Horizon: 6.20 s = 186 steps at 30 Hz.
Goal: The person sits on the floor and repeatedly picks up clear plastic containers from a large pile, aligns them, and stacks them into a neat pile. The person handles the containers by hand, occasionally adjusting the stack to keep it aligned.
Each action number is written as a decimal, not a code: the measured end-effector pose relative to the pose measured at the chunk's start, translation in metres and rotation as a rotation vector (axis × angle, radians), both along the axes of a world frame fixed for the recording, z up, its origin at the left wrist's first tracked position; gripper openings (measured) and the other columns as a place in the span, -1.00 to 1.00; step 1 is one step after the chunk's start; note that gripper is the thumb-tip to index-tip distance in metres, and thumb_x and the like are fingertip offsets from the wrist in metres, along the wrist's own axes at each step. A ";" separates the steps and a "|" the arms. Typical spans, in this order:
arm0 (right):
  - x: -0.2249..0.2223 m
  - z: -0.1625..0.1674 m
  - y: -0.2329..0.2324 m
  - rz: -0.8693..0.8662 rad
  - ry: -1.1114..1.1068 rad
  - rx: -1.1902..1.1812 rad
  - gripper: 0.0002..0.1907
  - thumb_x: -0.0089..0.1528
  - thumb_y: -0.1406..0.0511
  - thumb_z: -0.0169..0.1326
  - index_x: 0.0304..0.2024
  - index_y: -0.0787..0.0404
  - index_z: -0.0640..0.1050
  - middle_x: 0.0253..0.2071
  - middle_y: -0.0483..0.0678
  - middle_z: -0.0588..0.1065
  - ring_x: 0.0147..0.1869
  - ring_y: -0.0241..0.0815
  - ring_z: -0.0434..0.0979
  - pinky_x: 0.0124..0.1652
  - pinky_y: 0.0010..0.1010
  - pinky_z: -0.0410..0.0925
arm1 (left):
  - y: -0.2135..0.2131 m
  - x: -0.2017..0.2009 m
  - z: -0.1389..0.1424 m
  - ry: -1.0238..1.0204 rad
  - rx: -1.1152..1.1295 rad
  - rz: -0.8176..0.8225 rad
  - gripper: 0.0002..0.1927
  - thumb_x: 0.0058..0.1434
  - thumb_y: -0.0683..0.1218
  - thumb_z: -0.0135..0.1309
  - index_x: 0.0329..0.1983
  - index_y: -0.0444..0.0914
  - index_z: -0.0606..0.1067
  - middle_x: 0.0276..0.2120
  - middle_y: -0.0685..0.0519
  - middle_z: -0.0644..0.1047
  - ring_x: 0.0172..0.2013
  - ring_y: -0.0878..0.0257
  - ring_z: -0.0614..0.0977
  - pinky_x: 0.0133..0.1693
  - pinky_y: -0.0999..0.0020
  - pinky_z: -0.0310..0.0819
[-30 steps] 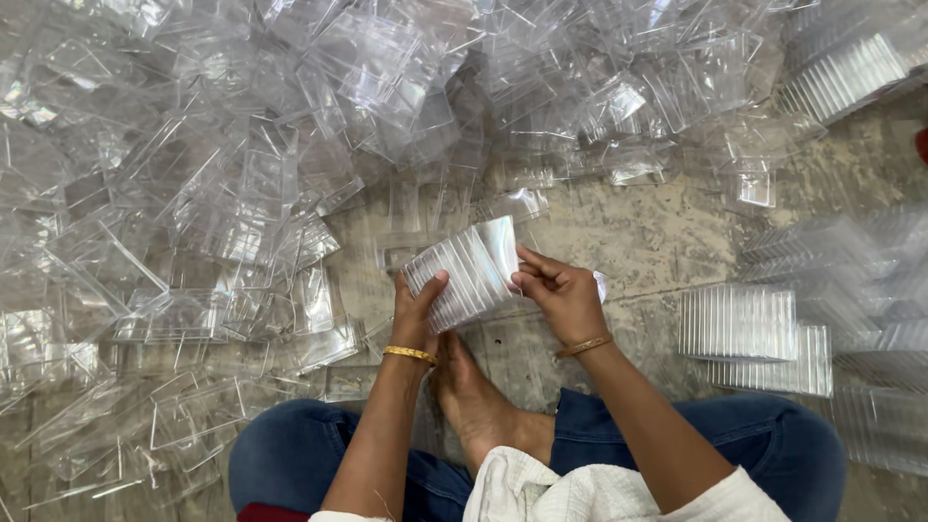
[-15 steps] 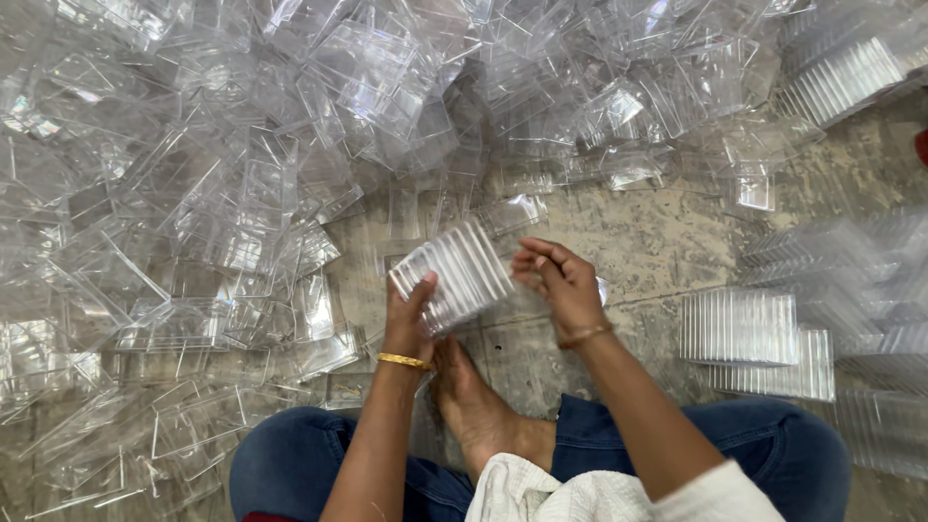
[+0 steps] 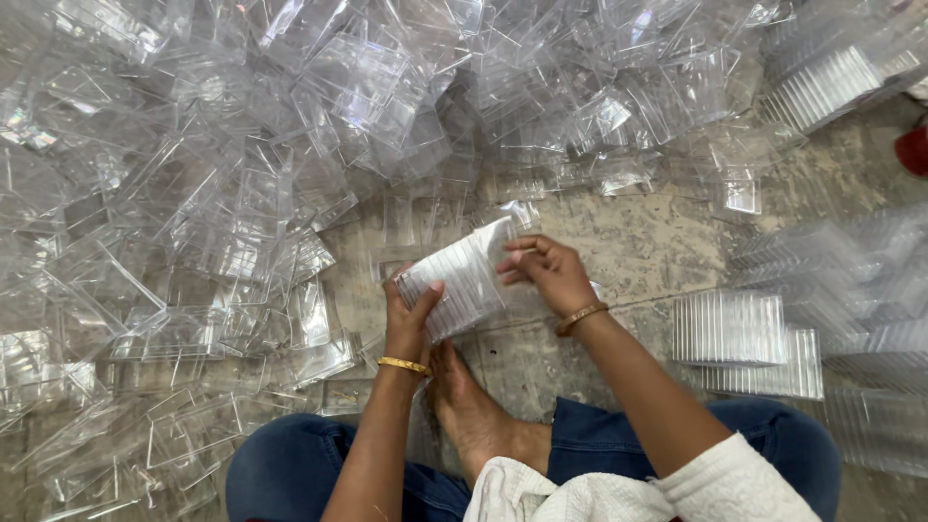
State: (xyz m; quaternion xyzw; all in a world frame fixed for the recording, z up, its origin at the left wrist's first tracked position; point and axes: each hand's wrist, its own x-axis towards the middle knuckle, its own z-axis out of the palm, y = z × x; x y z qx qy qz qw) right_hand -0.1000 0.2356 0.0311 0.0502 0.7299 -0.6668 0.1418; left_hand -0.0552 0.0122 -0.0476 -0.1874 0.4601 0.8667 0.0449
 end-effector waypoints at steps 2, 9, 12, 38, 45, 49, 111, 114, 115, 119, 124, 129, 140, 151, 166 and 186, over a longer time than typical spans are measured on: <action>0.008 0.003 -0.008 -0.023 -0.126 -0.036 -0.74 0.36 0.29 0.00 0.05 0.23 0.55 -0.20 0.00 0.66 -0.17 -0.23 0.68 -0.13 -0.43 0.52 | -0.002 0.003 -0.002 0.012 -0.009 0.012 -0.24 0.08 -0.05 0.30 0.31 -0.21 0.22 0.07 -0.07 0.46 0.05 0.13 0.55 0.07 0.19 0.51; 0.032 0.011 -0.011 -0.036 -0.136 0.136 -0.59 0.38 0.20 -0.03 0.25 0.14 0.53 -0.32 -0.04 0.61 -0.31 -0.31 0.55 -0.20 -0.45 0.47 | -0.001 0.008 0.009 0.011 -0.002 0.017 -0.23 0.08 -0.04 0.30 0.32 -0.20 0.23 0.06 -0.04 0.47 0.05 0.14 0.54 0.07 0.18 0.50; 0.036 0.008 -0.010 0.092 -0.030 0.192 -0.51 0.33 0.20 -0.07 0.32 0.07 0.47 -0.34 -0.08 0.61 -0.31 -0.34 0.54 -0.18 -0.45 0.48 | 0.000 0.011 0.016 0.012 -0.021 -0.044 -0.23 0.07 -0.01 0.30 0.33 -0.20 0.25 0.07 -0.04 0.48 0.07 0.14 0.54 0.08 0.18 0.49; 0.065 -0.059 0.076 -0.607 -0.247 0.268 -0.70 0.27 0.27 0.27 -0.05 0.34 0.60 -0.17 -0.01 0.51 -0.13 -0.13 0.41 -0.17 -0.27 0.37 | -0.004 0.003 0.013 -0.035 0.131 -0.021 -0.20 0.05 -0.03 0.30 0.31 -0.19 0.17 0.07 -0.09 0.42 0.09 0.02 0.54 0.06 0.00 0.58; 0.062 -0.018 0.075 -0.358 -0.045 -0.556 -0.89 0.23 0.46 0.10 -0.23 0.22 0.44 0.16 0.13 0.54 0.31 0.04 0.52 0.22 0.02 0.43 | -0.007 0.002 0.014 -0.043 0.119 -0.025 -0.19 0.05 -0.02 0.30 0.32 -0.18 0.17 0.10 -0.10 0.44 0.09 0.03 0.55 0.07 0.00 0.58; 0.070 0.013 0.059 -0.317 0.057 -0.516 -0.58 0.18 0.46 0.15 0.05 0.12 0.34 0.18 0.22 0.46 0.35 0.15 0.41 0.23 0.02 0.42 | -0.006 0.003 0.017 -0.021 0.140 -0.036 -0.15 0.03 0.01 0.31 0.34 -0.17 0.16 0.12 -0.11 0.44 0.13 0.00 0.53 0.11 -0.03 0.54; -0.019 0.022 0.039 0.093 -0.308 0.243 -0.56 0.11 0.10 0.27 -0.04 0.19 0.67 -0.15 -0.05 0.68 -0.10 -0.25 0.67 -0.04 -0.38 0.53 | -0.007 -0.003 0.024 0.034 0.135 -0.036 -0.24 0.06 -0.06 0.27 0.34 -0.14 0.25 0.13 -0.04 0.41 0.14 0.08 0.49 0.14 0.07 0.47; -0.007 0.022 0.028 0.160 -0.289 0.268 -0.53 0.17 0.10 0.21 0.06 0.19 0.64 -0.06 -0.06 0.66 0.00 -0.28 0.64 0.00 -0.40 0.52 | -0.008 0.003 0.029 -0.030 0.099 -0.052 -0.17 0.04 -0.06 0.21 0.38 0.02 0.15 0.20 -0.01 0.33 0.19 0.06 0.42 0.13 0.04 0.45; -0.004 0.021 0.026 0.161 -0.273 0.254 -0.53 0.21 0.10 0.18 0.09 0.19 0.62 -0.02 -0.07 0.65 0.02 -0.29 0.63 0.02 -0.40 0.52 | -0.008 0.004 0.029 -0.051 0.078 -0.051 -0.14 0.03 -0.05 0.19 0.41 0.10 0.11 0.23 0.02 0.30 0.21 0.06 0.40 0.12 0.03 0.44; 0.007 0.022 0.034 0.052 -0.168 0.062 -0.57 0.37 0.13 -0.04 0.20 0.16 0.55 -0.03 0.03 0.64 0.00 -0.21 0.62 0.04 -0.40 0.51 | 0.003 0.003 0.016 0.196 -0.080 0.025 -0.16 0.23 -0.03 0.16 0.48 0.08 0.00 0.37 0.05 0.15 0.35 0.07 0.26 0.27 0.11 0.25; 0.021 0.021 0.040 0.155 0.228 0.177 -0.61 0.35 0.36 0.01 0.24 0.18 0.53 0.02 -0.08 0.61 0.03 -0.31 0.60 0.12 -0.46 0.48 | 0.007 -0.001 -0.010 -0.146 0.321 0.007 -0.37 0.33 0.10 -0.04 0.38 -0.20 0.09 0.23 -0.17 0.36 0.16 -0.06 0.51 0.05 -0.01 0.58; 0.018 0.027 0.036 0.029 0.378 0.314 -0.63 0.31 0.36 0.19 0.17 0.29 0.57 0.09 -0.14 0.42 0.02 -0.22 0.47 -0.01 -0.32 0.47 | -0.009 0.006 -0.020 -0.153 0.486 -0.458 -0.35 0.34 0.24 -0.25 0.28 -0.32 0.21 0.13 -0.26 0.51 -0.05 -0.06 0.68 -0.10 0.21 0.65; 0.011 0.029 0.017 -0.028 0.033 0.252 -0.45 0.24 0.29 0.19 0.31 0.10 0.49 -0.38 -0.19 0.53 -0.41 -0.43 0.43 -0.37 -0.55 0.39 | 0.005 0.001 0.018 -0.180 -0.081 -0.312 -0.09 0.20 0.51 -0.33 0.51 -0.04 0.08 0.44 -0.10 0.19 0.21 -0.14 0.44 0.02 0.02 0.55; 0.014 0.068 0.026 0.282 0.036 -0.281 -0.08 0.17 0.29 0.14 0.53 0.18 0.06 0.31 0.07 0.47 0.27 -0.17 0.54 0.23 -0.38 0.43 | -0.004 -0.008 0.025 0.009 0.283 -0.108 -0.48 0.30 0.04 -0.07 0.31 0.02 0.14 0.22 -0.10 0.33 0.08 -0.03 0.56 -0.16 0.08 0.68; 0.009 0.069 0.027 0.056 0.035 -0.004 -0.26 0.28 0.07 0.05 0.45 0.16 0.22 0.16 0.08 0.56 0.09 -0.25 0.59 -0.04 -0.37 0.46 | -0.009 -0.002 -0.003 -0.216 0.301 -0.526 -0.27 0.39 0.35 -0.28 0.03 -0.39 0.49 -0.43 -0.14 0.64 -0.52 0.25 0.68 -0.47 0.52 0.60; 0.027 0.072 0.030 0.235 0.098 0.424 0.08 0.09 0.50 -0.01 0.55 -0.15 -0.15 0.45 0.01 0.12 0.21 -0.09 0.48 -0.05 -0.41 0.51 | -0.004 0.007 0.037 -0.011 0.446 -0.494 -0.11 0.24 0.37 -0.04 0.39 -0.35 0.20 0.23 -0.30 0.40 0.19 -0.15 0.51 0.16 -0.10 0.52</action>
